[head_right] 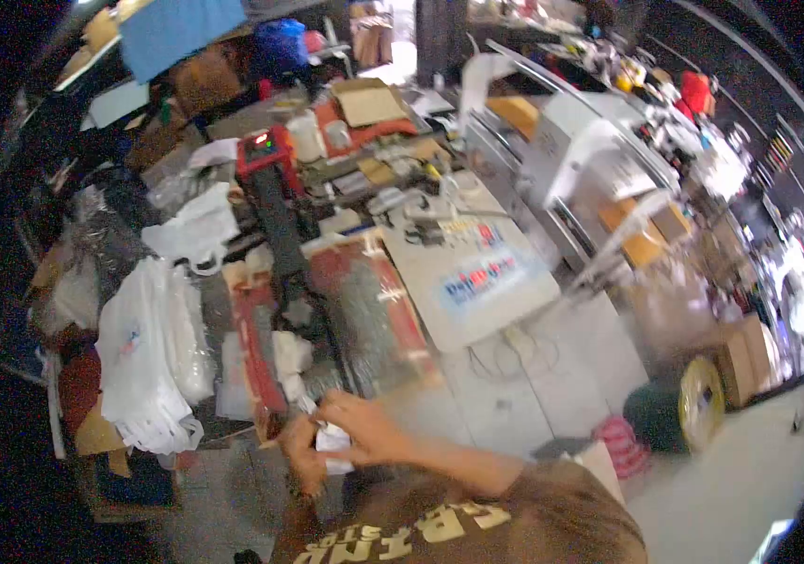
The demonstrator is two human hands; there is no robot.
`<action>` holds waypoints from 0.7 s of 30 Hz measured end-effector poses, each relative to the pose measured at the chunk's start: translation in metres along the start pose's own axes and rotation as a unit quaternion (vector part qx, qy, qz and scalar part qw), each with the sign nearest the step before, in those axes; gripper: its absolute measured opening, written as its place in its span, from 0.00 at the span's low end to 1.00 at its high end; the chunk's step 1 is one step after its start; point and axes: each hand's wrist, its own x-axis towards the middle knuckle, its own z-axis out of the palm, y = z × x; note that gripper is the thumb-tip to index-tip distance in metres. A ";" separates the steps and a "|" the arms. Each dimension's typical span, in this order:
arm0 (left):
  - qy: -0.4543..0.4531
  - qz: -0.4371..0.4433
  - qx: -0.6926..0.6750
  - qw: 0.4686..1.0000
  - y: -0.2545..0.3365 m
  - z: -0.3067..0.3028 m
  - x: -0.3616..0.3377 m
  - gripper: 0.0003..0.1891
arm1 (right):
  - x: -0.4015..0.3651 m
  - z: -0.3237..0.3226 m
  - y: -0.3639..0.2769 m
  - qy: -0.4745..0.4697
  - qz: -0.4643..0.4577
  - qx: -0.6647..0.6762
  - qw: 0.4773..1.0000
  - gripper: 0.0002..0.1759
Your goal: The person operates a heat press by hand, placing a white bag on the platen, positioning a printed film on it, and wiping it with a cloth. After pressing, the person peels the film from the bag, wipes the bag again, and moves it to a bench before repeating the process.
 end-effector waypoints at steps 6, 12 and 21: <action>0.068 -0.044 0.000 0.997 0.016 0.002 0.014 0.18 | -0.015 -0.083 0.085 0.244 0.185 -0.108 0.946 0.23; 0.085 -0.041 -0.004 0.996 0.013 0.005 0.015 0.18 | -0.068 -0.186 0.258 0.293 0.230 -0.346 0.861 0.23; 0.093 -0.033 0.014 0.995 0.021 0.004 0.020 0.17 | -0.019 -0.259 0.297 0.262 0.321 -0.315 0.854 0.58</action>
